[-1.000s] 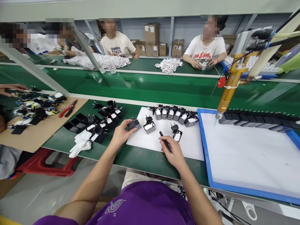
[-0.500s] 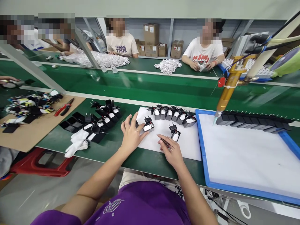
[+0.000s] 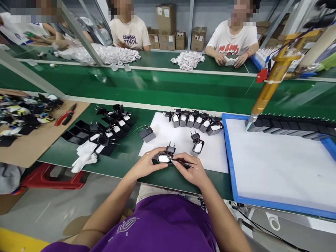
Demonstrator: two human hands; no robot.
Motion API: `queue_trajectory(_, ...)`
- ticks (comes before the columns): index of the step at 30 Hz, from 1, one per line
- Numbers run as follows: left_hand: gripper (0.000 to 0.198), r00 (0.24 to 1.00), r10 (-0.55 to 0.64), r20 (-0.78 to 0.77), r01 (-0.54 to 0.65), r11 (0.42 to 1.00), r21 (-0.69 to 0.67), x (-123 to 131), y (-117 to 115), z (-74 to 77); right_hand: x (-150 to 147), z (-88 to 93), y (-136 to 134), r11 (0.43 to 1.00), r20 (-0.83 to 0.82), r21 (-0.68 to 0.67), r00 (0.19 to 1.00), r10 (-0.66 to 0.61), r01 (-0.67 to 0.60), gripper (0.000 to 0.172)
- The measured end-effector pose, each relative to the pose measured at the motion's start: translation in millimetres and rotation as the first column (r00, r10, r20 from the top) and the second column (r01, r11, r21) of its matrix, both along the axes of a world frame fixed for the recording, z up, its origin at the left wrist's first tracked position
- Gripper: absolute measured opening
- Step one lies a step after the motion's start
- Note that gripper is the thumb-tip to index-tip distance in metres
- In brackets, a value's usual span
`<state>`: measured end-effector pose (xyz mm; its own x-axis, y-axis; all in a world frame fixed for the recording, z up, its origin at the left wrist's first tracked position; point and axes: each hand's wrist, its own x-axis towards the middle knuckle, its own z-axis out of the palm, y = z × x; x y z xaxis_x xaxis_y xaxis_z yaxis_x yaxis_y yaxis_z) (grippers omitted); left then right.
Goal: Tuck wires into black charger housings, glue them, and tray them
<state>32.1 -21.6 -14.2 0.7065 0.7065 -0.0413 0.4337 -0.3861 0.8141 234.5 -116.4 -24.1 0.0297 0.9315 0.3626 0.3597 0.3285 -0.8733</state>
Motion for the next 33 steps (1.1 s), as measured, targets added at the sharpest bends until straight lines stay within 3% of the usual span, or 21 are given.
queue_trajectory(5,0.05,0.999,-0.032,0.022,0.035,0.991,-0.131,7,5,-1.9,0,2.1,1,0.996,0.069,0.046,0.995,0.079,-0.082,0.008)
queue_trajectory(13,0.053,0.988,-0.154,-0.002,0.153,0.984,-0.089,4,20,-8.5,-2,-1.1,4,0.988,0.099,0.056,0.985,0.14,-0.146,0.011)
queue_trajectory(22,0.049,0.99,-0.143,0.012,0.144,0.985,-0.092,6,20,-7.7,-6,-15.0,10,0.95,0.3,0.273,0.952,0.064,-0.15,0.017)
queue_trajectory(33,0.045,0.981,-0.195,-0.007,0.195,0.981,-0.017,5,20,-6.4,-6,-16.9,9,0.956,0.406,0.262,0.914,0.013,-0.13,0.017)
